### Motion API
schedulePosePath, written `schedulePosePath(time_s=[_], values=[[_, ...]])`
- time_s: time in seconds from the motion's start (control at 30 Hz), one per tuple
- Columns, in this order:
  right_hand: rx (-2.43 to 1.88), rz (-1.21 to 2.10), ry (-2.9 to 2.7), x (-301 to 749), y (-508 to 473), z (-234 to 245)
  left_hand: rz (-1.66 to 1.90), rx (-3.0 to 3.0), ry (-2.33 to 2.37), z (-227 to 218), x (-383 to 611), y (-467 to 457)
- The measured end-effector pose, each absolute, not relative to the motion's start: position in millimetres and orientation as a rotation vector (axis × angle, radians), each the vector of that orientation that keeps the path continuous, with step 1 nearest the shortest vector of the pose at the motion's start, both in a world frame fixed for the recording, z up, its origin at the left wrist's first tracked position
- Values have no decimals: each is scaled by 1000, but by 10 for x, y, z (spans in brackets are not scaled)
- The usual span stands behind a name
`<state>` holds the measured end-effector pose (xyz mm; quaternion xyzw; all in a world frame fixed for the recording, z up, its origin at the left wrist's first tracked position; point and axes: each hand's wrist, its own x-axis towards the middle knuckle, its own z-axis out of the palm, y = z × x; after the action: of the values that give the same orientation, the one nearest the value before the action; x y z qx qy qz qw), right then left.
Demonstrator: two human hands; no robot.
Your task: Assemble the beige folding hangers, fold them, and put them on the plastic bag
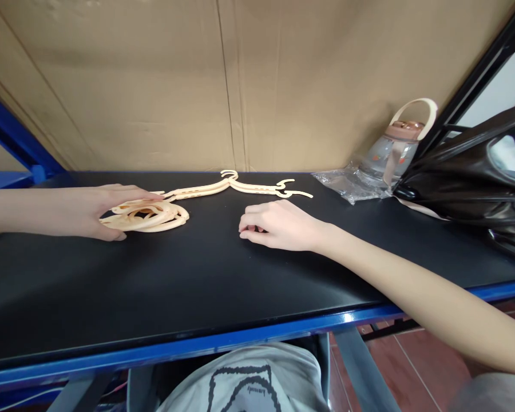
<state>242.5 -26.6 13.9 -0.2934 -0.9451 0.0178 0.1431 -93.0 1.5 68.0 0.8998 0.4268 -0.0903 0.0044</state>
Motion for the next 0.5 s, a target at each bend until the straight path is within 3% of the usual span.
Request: schedulePosePath(time_s=[0.5], values=[[-840,44,-2750,2431,-264,137,-223,2766,1451,666,-826,-14]])
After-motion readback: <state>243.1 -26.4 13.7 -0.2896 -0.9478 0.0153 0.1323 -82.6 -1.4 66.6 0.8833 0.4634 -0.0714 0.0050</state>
